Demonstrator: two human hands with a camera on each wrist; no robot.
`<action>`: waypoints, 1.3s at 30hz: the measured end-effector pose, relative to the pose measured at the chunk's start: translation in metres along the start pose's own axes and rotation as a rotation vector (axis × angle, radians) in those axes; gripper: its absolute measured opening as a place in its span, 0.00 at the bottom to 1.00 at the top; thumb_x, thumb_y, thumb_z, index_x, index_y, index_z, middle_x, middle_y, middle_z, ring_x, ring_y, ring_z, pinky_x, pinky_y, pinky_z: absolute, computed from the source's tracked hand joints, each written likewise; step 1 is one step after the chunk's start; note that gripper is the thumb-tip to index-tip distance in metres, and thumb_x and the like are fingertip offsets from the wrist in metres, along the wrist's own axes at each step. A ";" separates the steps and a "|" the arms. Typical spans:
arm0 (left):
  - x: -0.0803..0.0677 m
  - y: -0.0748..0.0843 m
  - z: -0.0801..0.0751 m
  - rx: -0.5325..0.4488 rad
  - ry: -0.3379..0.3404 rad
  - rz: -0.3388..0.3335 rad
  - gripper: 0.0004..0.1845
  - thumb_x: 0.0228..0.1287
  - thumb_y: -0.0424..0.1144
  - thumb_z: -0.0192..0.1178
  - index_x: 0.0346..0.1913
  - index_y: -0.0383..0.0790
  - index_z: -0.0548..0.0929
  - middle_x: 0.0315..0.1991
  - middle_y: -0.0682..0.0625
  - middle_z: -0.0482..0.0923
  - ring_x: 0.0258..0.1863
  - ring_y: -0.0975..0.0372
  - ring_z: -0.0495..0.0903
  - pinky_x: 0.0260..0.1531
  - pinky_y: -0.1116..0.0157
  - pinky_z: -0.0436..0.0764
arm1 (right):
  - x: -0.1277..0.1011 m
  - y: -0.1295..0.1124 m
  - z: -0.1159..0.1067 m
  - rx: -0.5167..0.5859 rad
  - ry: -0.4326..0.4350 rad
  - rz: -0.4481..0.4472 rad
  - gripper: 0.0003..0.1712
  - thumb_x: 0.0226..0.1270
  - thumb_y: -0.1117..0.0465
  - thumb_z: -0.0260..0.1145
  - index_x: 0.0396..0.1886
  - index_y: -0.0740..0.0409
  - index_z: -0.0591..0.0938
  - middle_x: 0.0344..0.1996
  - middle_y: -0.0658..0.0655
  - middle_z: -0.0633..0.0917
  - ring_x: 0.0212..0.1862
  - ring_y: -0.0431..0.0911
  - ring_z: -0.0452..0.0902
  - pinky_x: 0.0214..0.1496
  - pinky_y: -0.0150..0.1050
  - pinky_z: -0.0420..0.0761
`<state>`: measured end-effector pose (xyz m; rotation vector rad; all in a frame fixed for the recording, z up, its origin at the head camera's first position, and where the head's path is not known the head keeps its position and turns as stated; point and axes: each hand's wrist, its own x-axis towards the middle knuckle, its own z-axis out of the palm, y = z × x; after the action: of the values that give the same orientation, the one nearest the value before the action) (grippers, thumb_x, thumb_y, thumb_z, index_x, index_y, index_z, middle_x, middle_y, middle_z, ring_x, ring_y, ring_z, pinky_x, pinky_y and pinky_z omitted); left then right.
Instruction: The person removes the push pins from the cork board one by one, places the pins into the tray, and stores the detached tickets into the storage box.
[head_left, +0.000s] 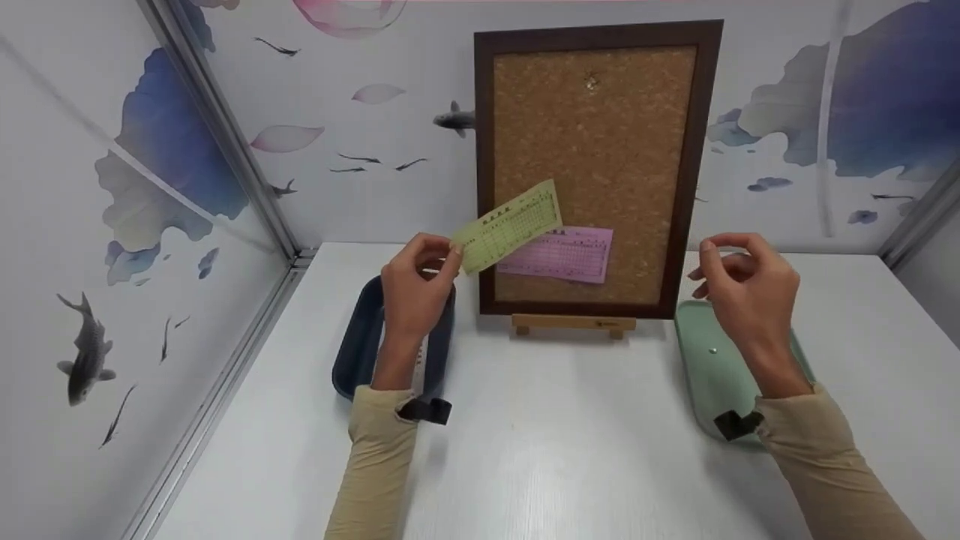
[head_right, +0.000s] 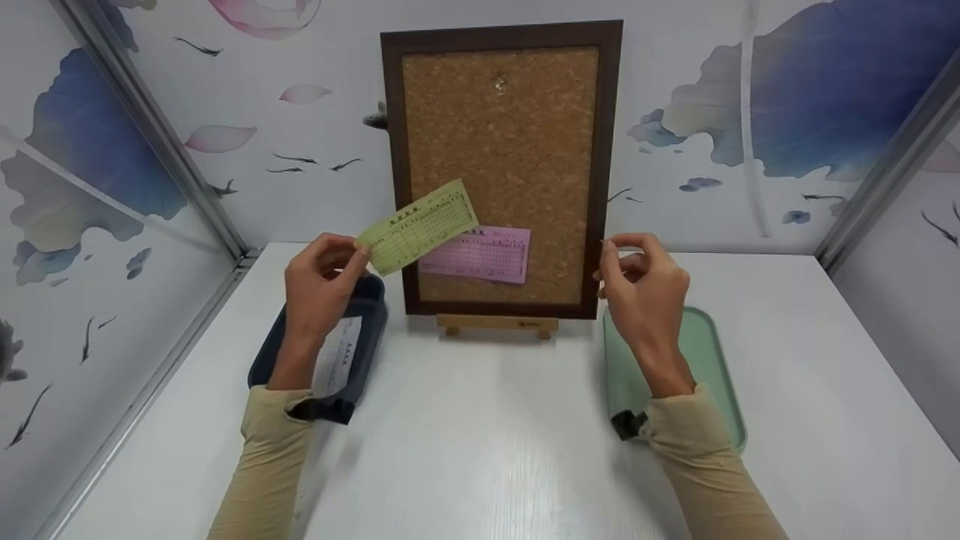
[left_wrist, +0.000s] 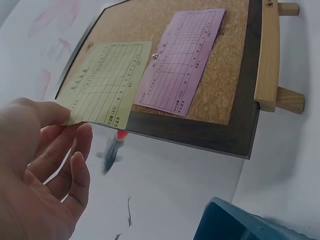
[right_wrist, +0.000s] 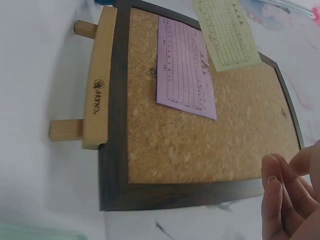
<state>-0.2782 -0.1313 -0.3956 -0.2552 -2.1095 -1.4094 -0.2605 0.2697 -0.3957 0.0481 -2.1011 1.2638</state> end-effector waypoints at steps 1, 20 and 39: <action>-0.001 -0.001 -0.001 0.000 -0.004 -0.002 0.09 0.75 0.45 0.70 0.48 0.44 0.89 0.45 0.52 0.93 0.39 0.65 0.91 0.41 0.62 0.90 | -0.003 0.005 -0.003 0.010 0.004 0.022 0.13 0.79 0.55 0.69 0.51 0.59 0.88 0.25 0.44 0.90 0.21 0.34 0.84 0.29 0.24 0.82; -0.002 -0.024 -0.043 0.124 -0.155 -0.070 0.08 0.75 0.42 0.70 0.49 0.42 0.89 0.46 0.49 0.92 0.42 0.61 0.91 0.43 0.63 0.88 | -0.030 0.068 -0.031 -0.088 -0.078 0.203 0.17 0.80 0.48 0.67 0.53 0.56 0.86 0.35 0.33 0.90 0.36 0.31 0.88 0.35 0.24 0.85; -0.006 -0.066 -0.096 0.456 -0.372 -0.287 0.14 0.85 0.36 0.52 0.60 0.32 0.82 0.52 0.34 0.86 0.47 0.47 0.85 0.49 0.51 0.83 | -0.031 0.102 -0.041 -0.201 -0.245 0.260 0.23 0.81 0.44 0.65 0.54 0.59 0.86 0.41 0.55 0.95 0.36 0.31 0.87 0.35 0.23 0.83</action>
<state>-0.2687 -0.2441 -0.4243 -0.0314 -2.7976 -1.0394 -0.2513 0.3469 -0.4793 -0.1721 -2.5019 1.2365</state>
